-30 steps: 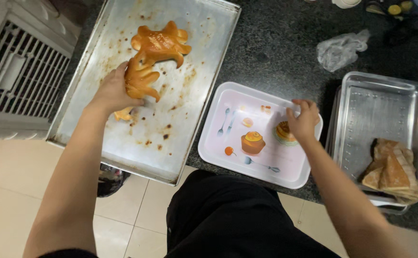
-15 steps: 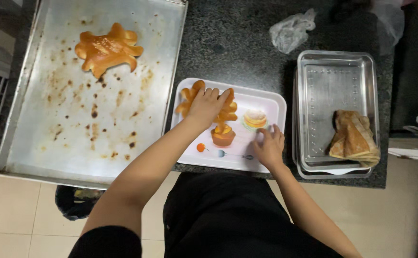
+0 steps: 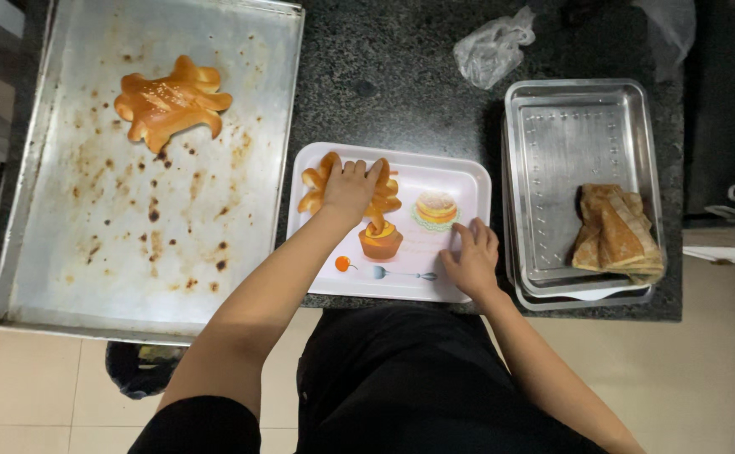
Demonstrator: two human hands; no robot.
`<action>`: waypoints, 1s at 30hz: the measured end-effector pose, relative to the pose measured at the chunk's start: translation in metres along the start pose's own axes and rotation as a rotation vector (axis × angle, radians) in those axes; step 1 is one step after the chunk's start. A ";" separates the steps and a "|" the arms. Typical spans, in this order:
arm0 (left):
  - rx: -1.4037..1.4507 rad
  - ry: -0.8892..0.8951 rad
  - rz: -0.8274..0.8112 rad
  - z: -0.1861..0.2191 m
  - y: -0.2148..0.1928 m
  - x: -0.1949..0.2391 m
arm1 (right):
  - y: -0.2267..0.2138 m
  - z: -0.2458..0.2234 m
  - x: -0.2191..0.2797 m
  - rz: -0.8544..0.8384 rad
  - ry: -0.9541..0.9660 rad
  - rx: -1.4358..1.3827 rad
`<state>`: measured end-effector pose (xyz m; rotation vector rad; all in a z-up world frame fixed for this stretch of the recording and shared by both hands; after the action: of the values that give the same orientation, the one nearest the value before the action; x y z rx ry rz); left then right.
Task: The person wipes a white tray with a cloth, then transfers baked goods from a metal baking sheet to the tray. They retrieve a tray of croissants from a display case and place them on the counter. Finally, they wipe a metal tray and transfer two croissants onto it.
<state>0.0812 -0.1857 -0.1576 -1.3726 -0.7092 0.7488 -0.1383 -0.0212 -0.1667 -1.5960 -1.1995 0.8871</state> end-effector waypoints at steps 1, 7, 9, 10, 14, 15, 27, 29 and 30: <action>-0.002 0.018 -0.022 0.000 -0.008 0.003 | 0.000 0.002 -0.003 0.004 0.017 -0.012; 0.330 -0.032 0.089 -0.038 -0.069 0.024 | 0.003 0.009 -0.014 0.042 0.076 -0.043; 0.468 -0.146 0.099 -0.085 -0.072 0.023 | 0.002 0.013 -0.016 0.066 0.097 -0.064; 0.403 -0.199 0.106 -0.115 -0.071 0.023 | 0.000 0.014 -0.015 0.080 0.104 -0.084; 0.027 -0.415 0.194 -0.252 -0.074 0.028 | -0.003 0.009 -0.011 0.122 0.129 -0.108; -0.027 -0.479 0.168 -0.283 -0.071 0.034 | -0.003 0.007 -0.012 0.116 0.135 -0.105; -0.171 -0.496 -0.054 -0.376 -0.029 0.040 | -0.010 -0.034 -0.038 0.096 0.159 -0.185; -0.109 -0.496 -0.086 -0.381 -0.030 0.039 | -0.011 -0.041 -0.045 0.075 0.168 -0.208; -0.077 -0.494 -0.102 -0.383 -0.032 0.037 | -0.011 -0.043 -0.046 0.058 0.179 -0.224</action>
<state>0.4144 -0.3810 -0.1533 -1.2169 -1.1966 1.0000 -0.1142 -0.0753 -0.1421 -1.8564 -1.1611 0.6471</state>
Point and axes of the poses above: each hand's wrist, its own x-axis away from the middle knuckle, its own y-axis out of the palm, z = x × y, the point moved 9 cm from there along -x, towards the middle knuckle, and after that the axes turned 13 degrees about z, right-handed, at the moved point
